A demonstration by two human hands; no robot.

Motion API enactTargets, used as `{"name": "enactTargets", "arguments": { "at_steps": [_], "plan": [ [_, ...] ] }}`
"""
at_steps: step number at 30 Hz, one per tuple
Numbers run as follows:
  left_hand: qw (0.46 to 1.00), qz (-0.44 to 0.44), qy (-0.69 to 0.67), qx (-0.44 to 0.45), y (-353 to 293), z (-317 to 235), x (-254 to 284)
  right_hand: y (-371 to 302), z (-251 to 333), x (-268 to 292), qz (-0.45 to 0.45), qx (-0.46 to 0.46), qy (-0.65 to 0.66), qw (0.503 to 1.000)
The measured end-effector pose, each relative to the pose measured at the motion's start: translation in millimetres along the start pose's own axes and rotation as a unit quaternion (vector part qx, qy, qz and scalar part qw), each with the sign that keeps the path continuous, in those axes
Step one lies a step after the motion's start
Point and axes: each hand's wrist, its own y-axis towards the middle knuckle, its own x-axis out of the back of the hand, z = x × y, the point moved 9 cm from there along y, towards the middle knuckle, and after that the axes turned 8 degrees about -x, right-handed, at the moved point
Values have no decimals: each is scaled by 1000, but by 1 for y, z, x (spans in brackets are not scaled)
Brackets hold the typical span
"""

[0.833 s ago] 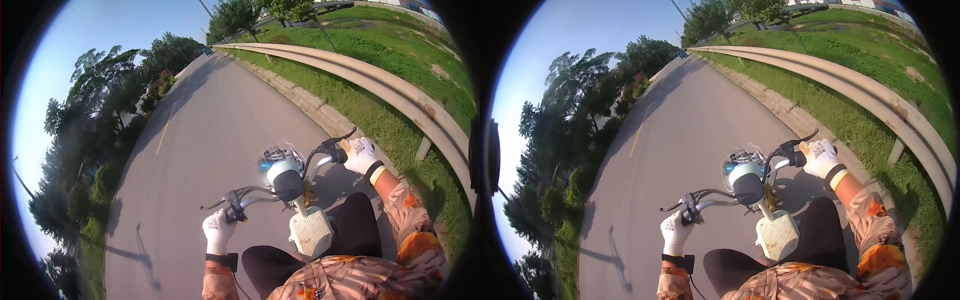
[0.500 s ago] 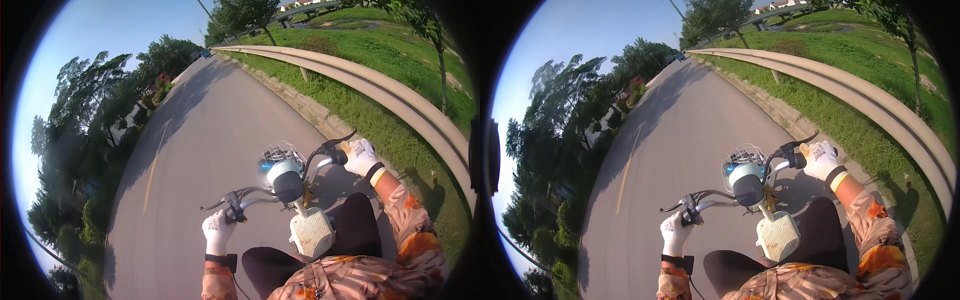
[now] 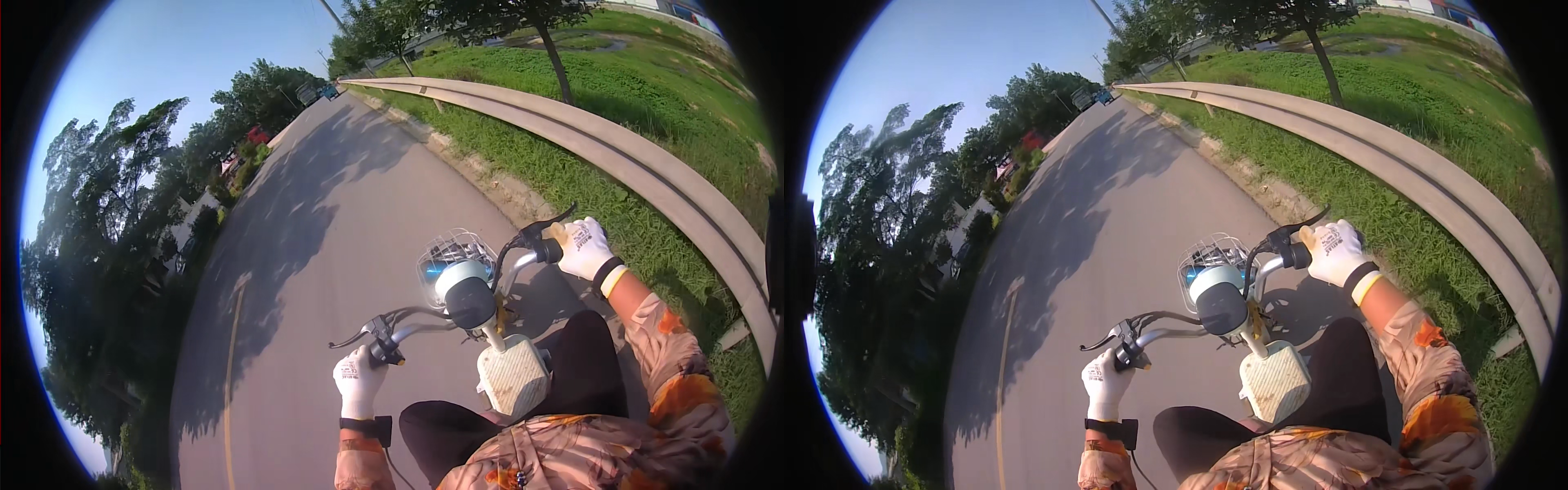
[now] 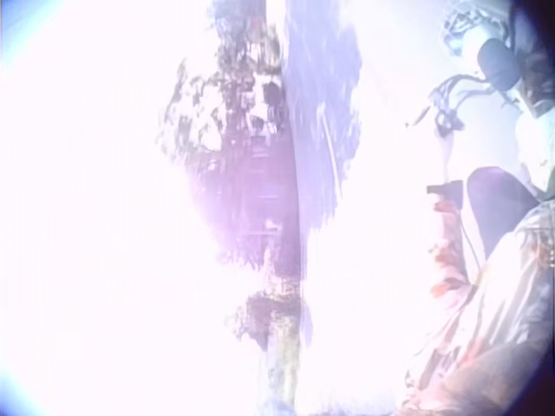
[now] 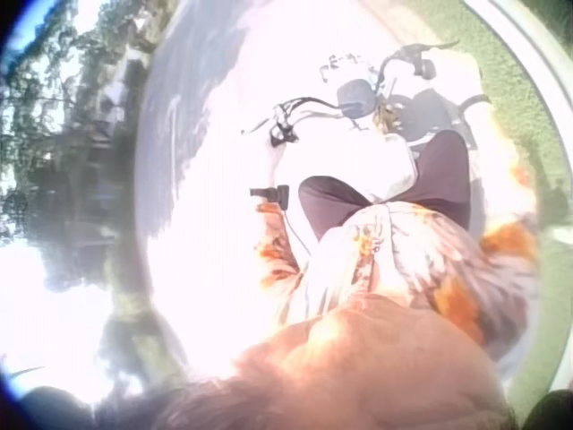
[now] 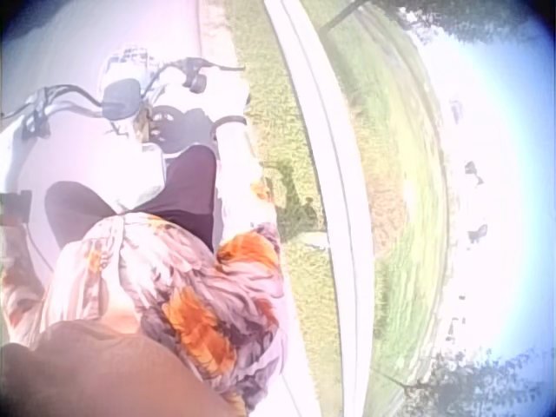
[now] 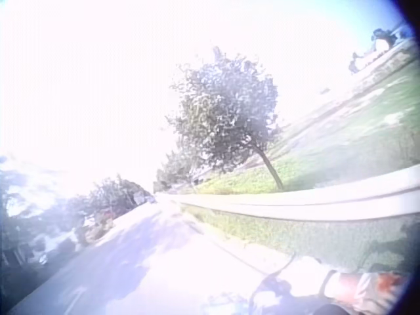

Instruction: The person mounts an electric scooter, grips the handlebars, and rides it through a parking lot and onto a paved road, passing various vehicles and pedestrians.

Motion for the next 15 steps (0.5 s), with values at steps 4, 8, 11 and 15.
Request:
{"name": "enactTargets", "arguments": {
  "at_steps": [4,8,11,15],
  "plan": [
    [1000,-8,2,0,-14,-1,6,-13,7,2,37,-1,-7,999],
    [1000,-8,-4,-1,-31,0,26,-30,17,10,72,-19,-13,997],
    [999,-25,3,-20,-32,7,34,-31,21,12,67,-8,-1,998],
    [1000,-21,11,-16,-29,20,32,-31,33,25,80,-20,1,997]
  ]
}}
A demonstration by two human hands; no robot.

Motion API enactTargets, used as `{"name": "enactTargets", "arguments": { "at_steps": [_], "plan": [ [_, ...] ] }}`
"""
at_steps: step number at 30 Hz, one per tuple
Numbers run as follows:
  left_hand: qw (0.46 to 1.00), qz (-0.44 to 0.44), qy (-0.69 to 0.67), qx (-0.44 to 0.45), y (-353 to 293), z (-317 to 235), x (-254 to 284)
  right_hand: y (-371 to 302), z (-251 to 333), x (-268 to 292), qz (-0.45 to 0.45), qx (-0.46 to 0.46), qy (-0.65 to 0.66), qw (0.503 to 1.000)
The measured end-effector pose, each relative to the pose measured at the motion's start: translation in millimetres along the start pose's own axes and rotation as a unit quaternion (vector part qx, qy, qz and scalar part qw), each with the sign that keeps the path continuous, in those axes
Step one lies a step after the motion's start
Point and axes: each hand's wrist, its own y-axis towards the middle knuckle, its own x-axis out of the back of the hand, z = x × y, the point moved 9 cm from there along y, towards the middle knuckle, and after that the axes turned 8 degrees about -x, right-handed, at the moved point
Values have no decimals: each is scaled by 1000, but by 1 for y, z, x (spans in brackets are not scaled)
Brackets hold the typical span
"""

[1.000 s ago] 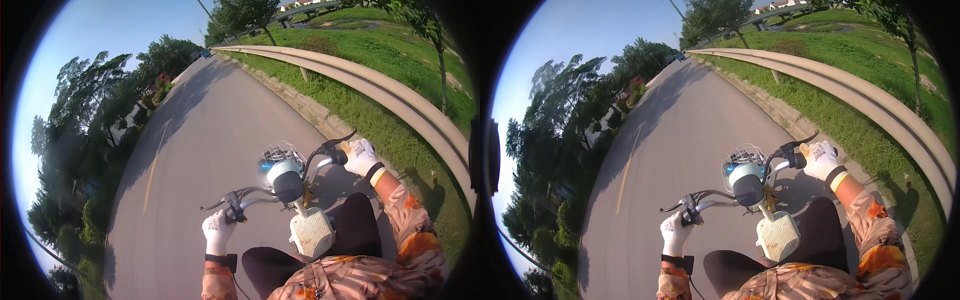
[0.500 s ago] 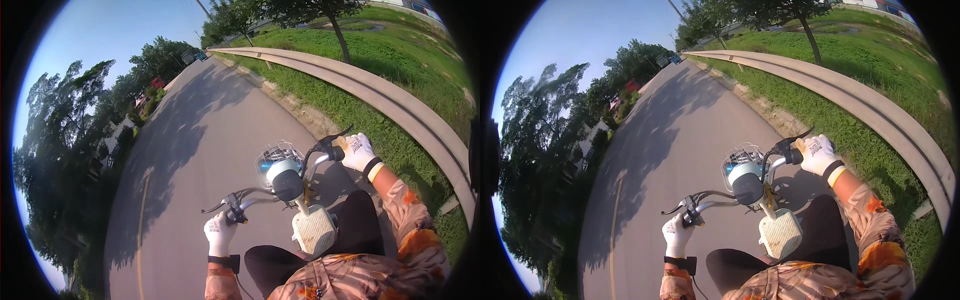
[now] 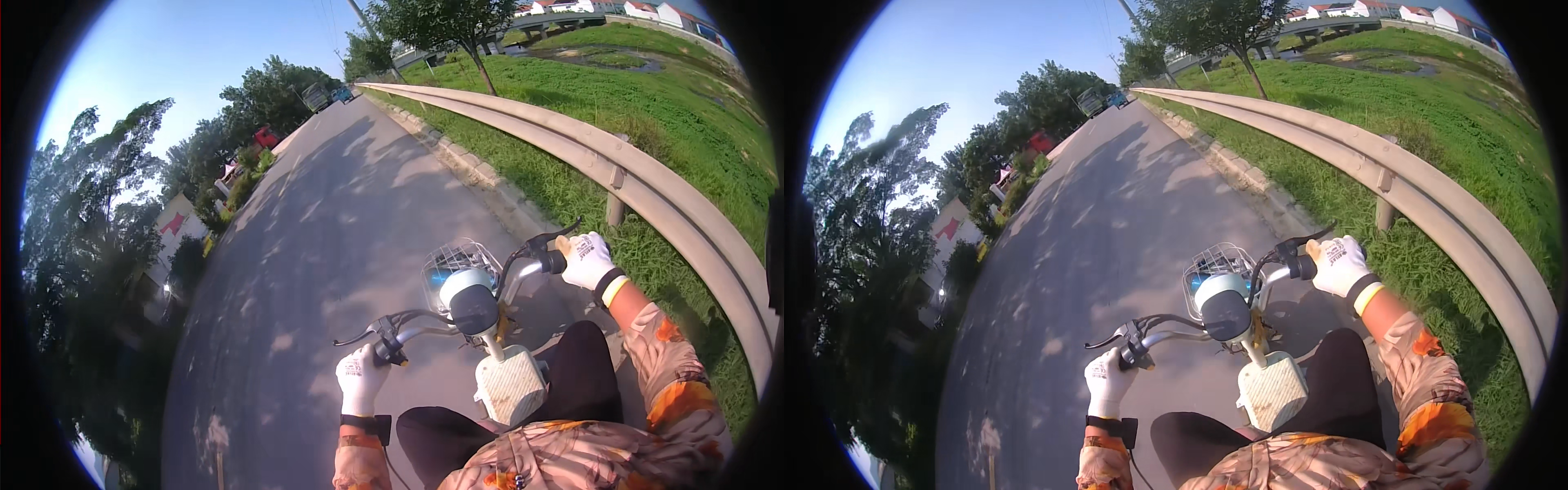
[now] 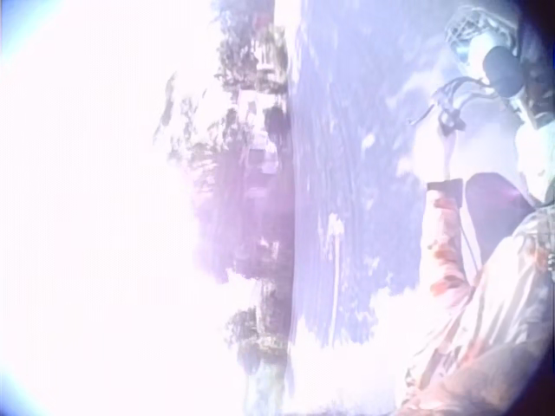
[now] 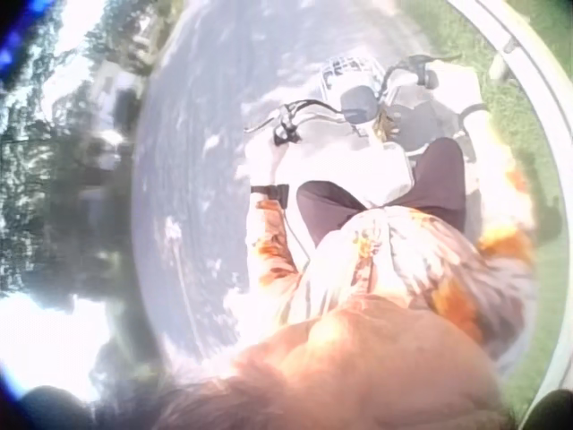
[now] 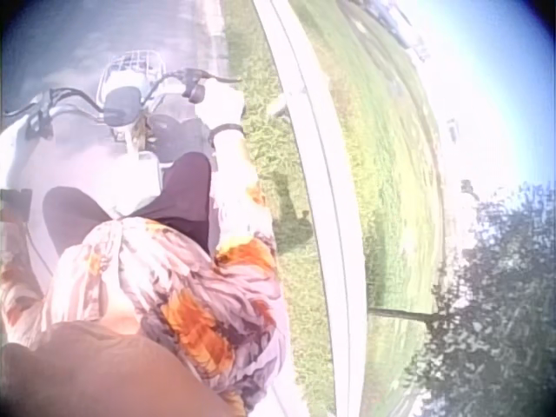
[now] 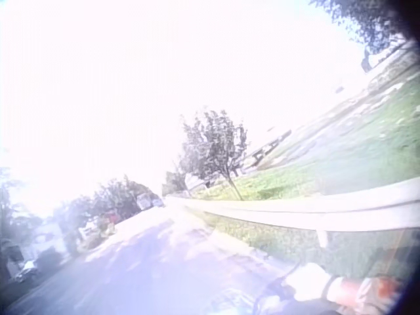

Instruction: The person mounts an electric scooter, grips the handlebars, and rides it through a parking lot and onto a paved road, passing various vehicles and pedestrians.

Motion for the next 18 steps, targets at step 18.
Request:
{"name": "enactTargets", "arguments": {
  "at_steps": [18],
  "plan": [
    [999,-18,-25,23,12,-17,-16,25,-34,-13,-27,1,-10,1000]
  ]
}}
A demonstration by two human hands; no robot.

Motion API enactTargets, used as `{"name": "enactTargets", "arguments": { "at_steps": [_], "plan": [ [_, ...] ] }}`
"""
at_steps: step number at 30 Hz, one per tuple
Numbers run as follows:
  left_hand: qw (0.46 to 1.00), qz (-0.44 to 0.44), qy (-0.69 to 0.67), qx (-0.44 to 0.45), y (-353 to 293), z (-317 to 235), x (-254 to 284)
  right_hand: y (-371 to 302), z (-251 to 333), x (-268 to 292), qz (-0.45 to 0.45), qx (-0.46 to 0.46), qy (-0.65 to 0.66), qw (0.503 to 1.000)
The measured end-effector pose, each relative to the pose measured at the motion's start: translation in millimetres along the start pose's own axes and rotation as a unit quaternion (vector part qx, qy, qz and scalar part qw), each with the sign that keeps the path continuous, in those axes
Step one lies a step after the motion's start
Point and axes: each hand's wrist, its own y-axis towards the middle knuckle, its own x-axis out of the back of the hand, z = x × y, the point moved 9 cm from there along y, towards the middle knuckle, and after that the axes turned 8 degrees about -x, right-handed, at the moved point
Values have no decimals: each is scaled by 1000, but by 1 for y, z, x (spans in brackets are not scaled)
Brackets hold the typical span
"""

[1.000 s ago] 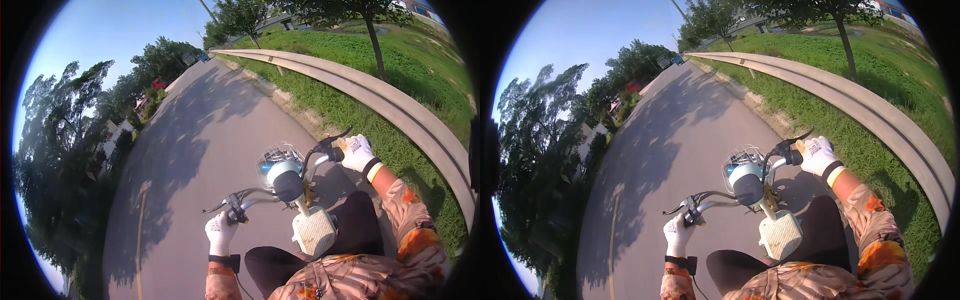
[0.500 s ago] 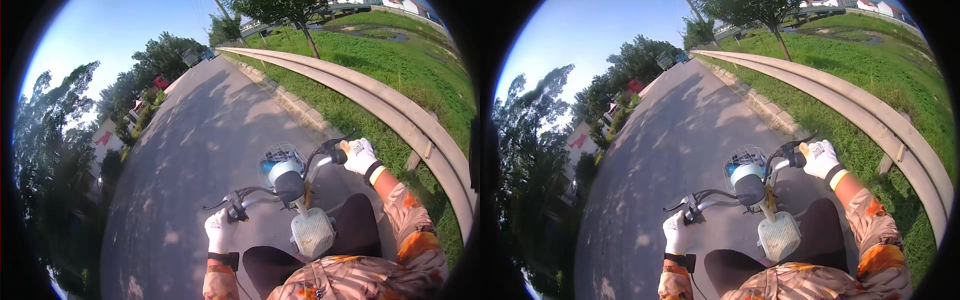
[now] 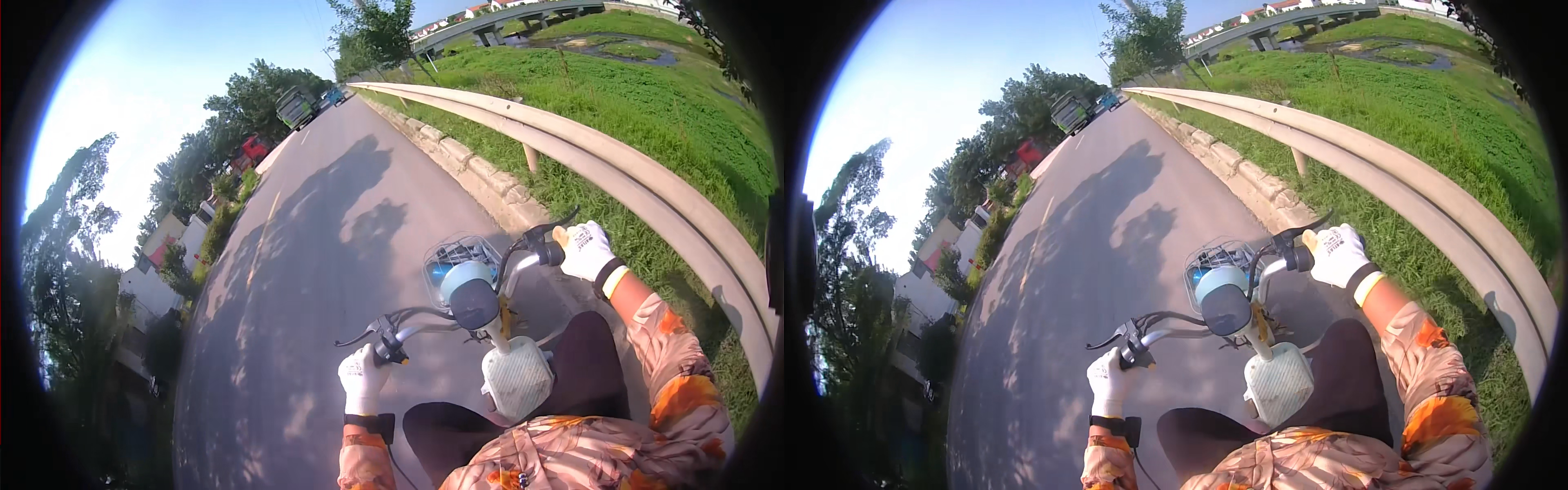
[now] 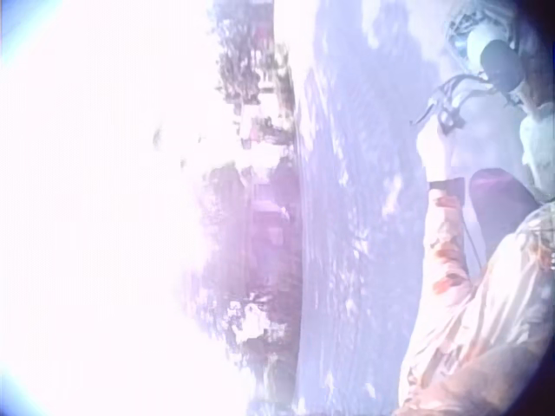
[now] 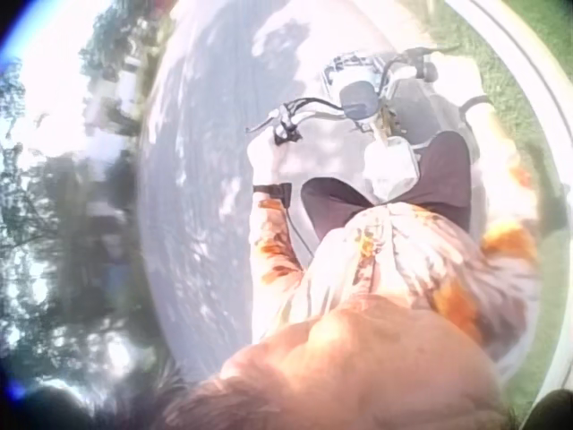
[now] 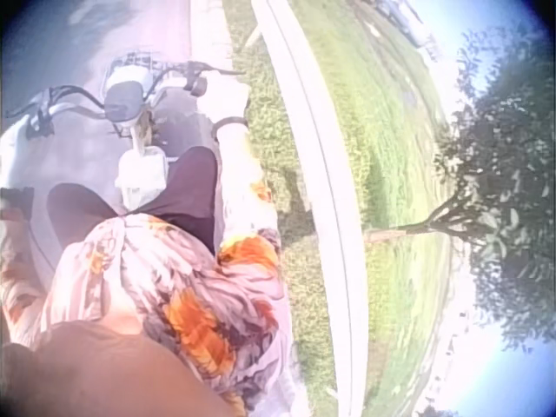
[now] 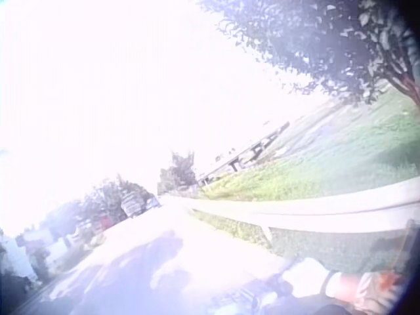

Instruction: The person mounts an electric scooter, grips the handlebars, and rides it through a parking lot and onto a paved road, passing various vehicles and pedestrians.

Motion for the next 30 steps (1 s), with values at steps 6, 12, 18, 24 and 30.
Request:
{"name": "enactTargets", "arguments": {
  "at_steps": [6,12,18,24,30],
  "plan": [
    [1000,13,-16,-9,6,-32,6,-3,-23,-15,-14,-5,40,999],
    [1000,16,-4,4,-9,-18,6,-12,-7,-4,8,8,8,1000],
    [1000,25,-6,10,10,-25,16,-2,-1,13,6,14,-8,1000],
    [999,35,-11,13,3,-26,11,-6,-4,4,-2,23,-14,1000],
    [999,-10,-4,-32,-2,3,7,-10,15,0,-5,8,5,1000]
  ]
}}
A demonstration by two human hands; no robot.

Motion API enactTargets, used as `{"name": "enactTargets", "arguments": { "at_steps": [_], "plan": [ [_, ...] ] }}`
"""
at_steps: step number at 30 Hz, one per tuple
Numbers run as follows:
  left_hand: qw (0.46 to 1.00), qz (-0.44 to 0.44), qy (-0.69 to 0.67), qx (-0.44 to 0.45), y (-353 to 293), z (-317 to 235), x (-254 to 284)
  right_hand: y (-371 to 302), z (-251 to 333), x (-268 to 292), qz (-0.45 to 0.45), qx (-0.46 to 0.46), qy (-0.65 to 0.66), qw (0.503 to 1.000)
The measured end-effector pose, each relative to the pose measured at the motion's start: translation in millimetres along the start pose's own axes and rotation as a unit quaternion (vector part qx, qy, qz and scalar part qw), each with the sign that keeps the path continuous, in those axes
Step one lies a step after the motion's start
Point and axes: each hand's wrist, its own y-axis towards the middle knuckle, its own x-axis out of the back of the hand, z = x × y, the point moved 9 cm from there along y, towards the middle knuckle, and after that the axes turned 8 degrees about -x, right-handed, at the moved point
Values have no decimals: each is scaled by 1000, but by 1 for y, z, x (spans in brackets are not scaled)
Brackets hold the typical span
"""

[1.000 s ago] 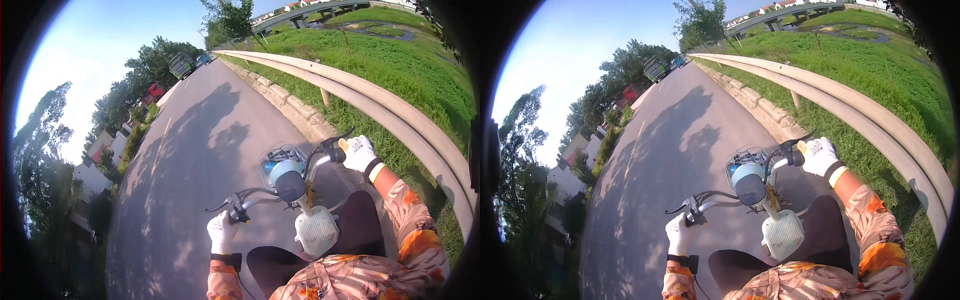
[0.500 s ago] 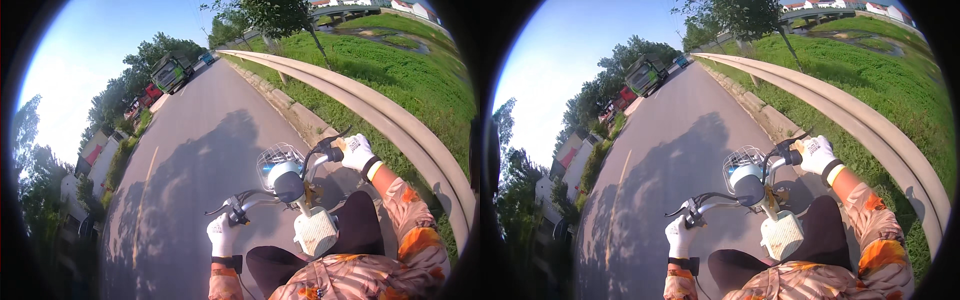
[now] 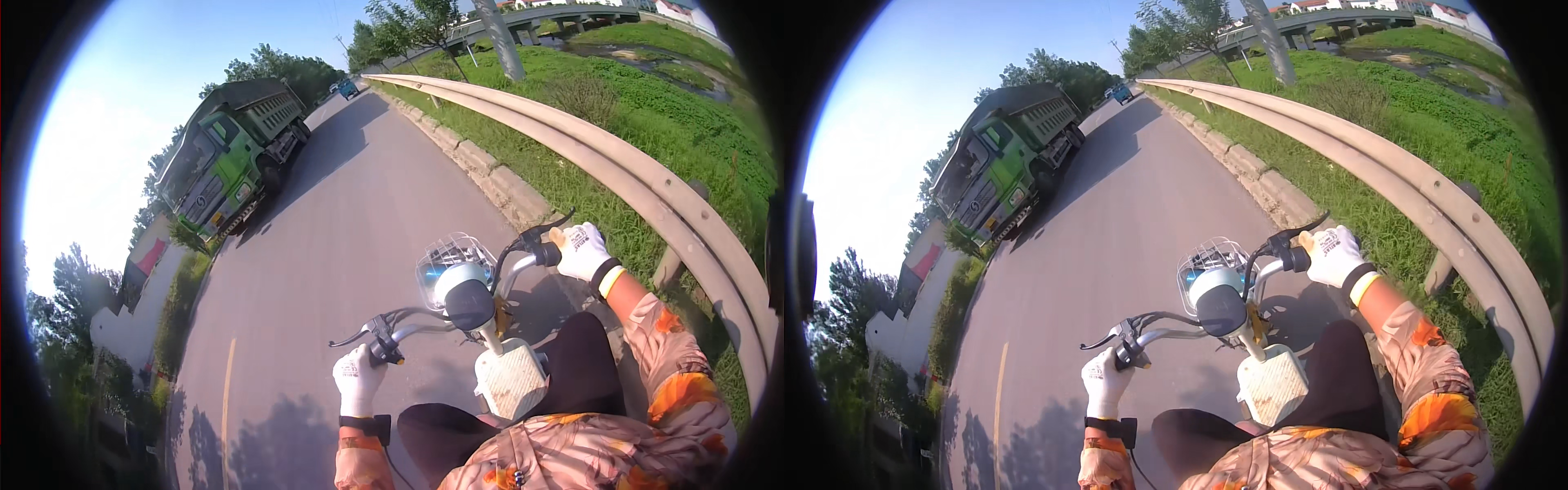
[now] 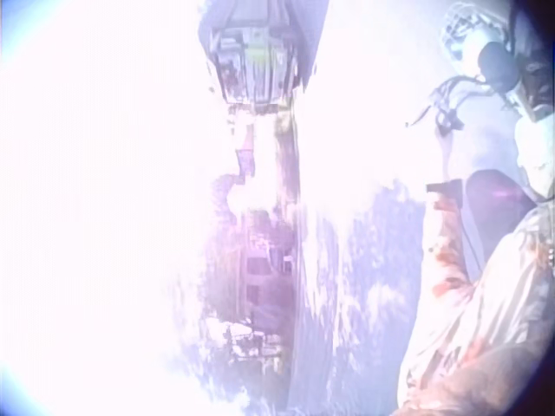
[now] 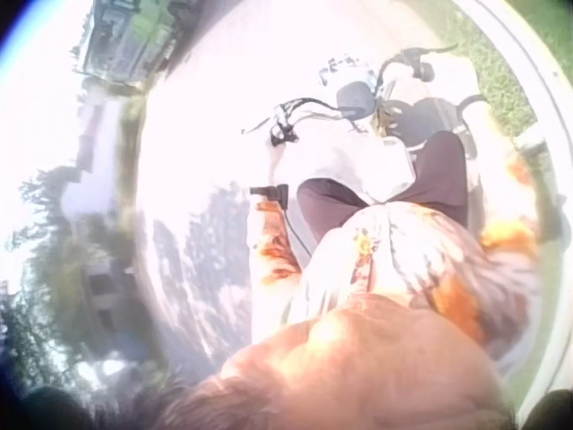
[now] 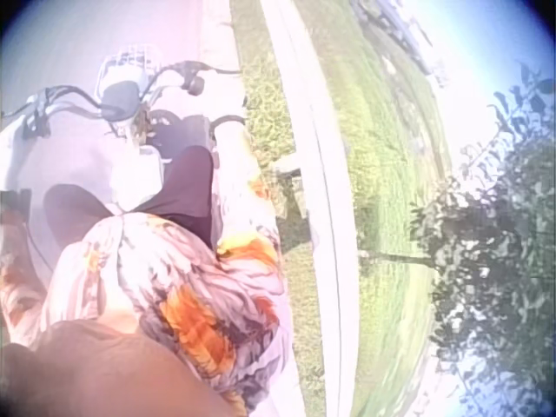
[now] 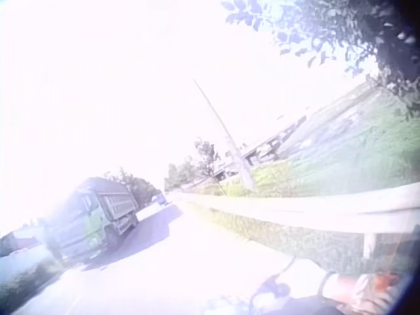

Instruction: The person mounts an electric scooter, grips the handlebars, and rides it through a parking lot and onto a paved road, passing various vehicles and pedestrians.

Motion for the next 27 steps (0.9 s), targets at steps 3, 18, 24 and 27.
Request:
{"name": "enactTargets", "arguments": {
  "at_steps": [3,18,24,27],
  "plan": [
    [1000,12,2,8,-7,10,-5,4,4,-11,10,-12,10,1000],
    [999,32,6,40,-1,-3,-4,4,-6,-17,11,-4,0,1000],
    [1000,11,6,3,-3,0,-11,9,-13,-23,-27,13,24,999],
    [1000,3,19,2,-7,1,-9,3,-5,-11,-12,12,13,1000]
  ]
}}
